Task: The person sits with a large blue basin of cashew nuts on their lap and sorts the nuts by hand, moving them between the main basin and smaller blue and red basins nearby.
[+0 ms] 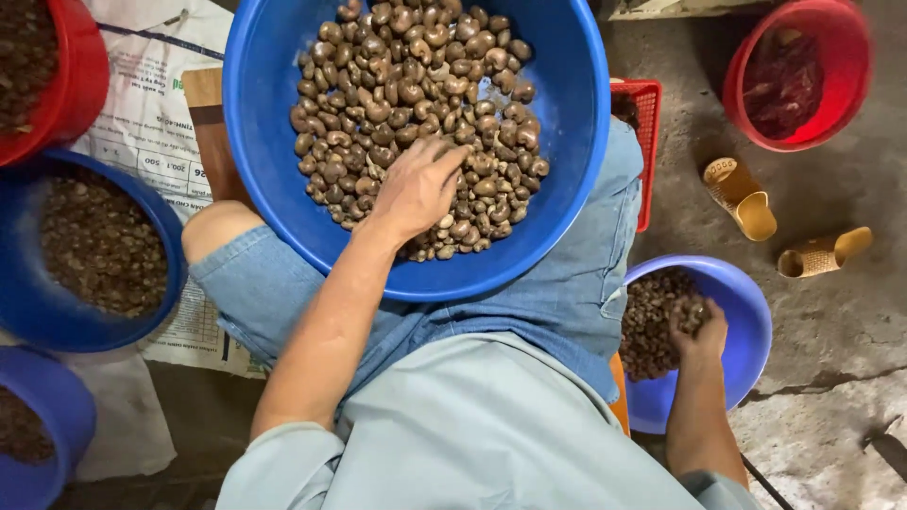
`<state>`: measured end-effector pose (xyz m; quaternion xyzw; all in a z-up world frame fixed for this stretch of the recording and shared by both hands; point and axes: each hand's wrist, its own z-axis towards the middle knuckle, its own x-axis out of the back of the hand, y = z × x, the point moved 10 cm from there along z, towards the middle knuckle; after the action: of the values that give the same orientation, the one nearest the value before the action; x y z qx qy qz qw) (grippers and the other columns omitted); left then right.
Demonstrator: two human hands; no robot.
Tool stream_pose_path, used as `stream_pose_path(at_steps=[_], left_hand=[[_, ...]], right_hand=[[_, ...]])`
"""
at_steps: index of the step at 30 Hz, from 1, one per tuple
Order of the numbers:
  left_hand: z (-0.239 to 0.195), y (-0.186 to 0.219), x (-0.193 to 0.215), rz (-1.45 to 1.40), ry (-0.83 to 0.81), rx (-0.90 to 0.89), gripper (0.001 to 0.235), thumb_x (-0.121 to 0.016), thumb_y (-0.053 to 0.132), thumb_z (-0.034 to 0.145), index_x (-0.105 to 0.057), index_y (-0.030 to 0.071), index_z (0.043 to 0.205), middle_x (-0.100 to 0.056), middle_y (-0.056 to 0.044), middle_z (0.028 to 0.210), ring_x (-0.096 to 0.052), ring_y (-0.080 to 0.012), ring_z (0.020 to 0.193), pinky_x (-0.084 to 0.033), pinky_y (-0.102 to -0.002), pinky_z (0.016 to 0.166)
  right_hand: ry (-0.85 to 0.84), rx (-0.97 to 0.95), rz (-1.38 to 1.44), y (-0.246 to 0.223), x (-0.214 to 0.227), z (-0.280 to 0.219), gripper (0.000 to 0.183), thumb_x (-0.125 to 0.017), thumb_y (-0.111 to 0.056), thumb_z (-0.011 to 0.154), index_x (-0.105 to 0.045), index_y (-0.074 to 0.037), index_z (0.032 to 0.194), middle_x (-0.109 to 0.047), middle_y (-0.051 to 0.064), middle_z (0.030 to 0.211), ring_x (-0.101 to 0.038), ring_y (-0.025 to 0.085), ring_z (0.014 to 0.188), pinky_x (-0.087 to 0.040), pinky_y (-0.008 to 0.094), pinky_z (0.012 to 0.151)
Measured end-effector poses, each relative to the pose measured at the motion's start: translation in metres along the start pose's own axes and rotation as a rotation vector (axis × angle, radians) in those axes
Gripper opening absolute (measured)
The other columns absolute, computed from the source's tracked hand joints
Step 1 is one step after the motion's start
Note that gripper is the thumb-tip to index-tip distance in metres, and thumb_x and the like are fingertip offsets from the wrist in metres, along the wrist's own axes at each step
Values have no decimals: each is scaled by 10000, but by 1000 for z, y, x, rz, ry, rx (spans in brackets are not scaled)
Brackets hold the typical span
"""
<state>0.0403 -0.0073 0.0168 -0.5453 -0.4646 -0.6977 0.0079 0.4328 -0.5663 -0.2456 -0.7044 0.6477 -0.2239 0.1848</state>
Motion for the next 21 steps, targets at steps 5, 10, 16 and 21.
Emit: stream_pose_path(at_steps=[5,10,16,21], left_hand=[[-1,3,-23,74,-138,-2,293,-553,190,1033,-700,105,1271,-682,-177,1166,-649,-375,1101,-569,-477,854],[9,0,-17,60,-87,-33,282,-557,120,1006,-700,103,1248,-692,-166,1108,-656,-361,1024,-561,-479,855],[24,6,1,165,-220,6,504,-601,-40,905,-640,113,1384,-657,-208,1272,-593,-396,1211,-494,-526,981],[31,1,-4,193,-305,3,619,-537,-142,867,-619,129,1417,-643,-179,1362,-560,-383,1281,-464,-565,1023]], right_hand=[[95,-55,-134,27,56,-25,444,-582,-476,1014,-489,-169,1322,-635,38,1232,-698,252,1150,-592,551,1004],[208,248,-807,18,66,26,478,-757,-482,936,-633,-105,1202,-648,134,1028,-637,344,951,-539,547,802],[-40,956,-1147,-69,-172,-145,393,-693,-301,1037,-672,26,1254,-680,299,1110,-643,491,1077,-511,572,919],[-421,1376,-844,-116,-322,-336,274,-586,-37,1108,-607,138,1318,-653,363,1163,-648,496,1106,-503,594,943]])
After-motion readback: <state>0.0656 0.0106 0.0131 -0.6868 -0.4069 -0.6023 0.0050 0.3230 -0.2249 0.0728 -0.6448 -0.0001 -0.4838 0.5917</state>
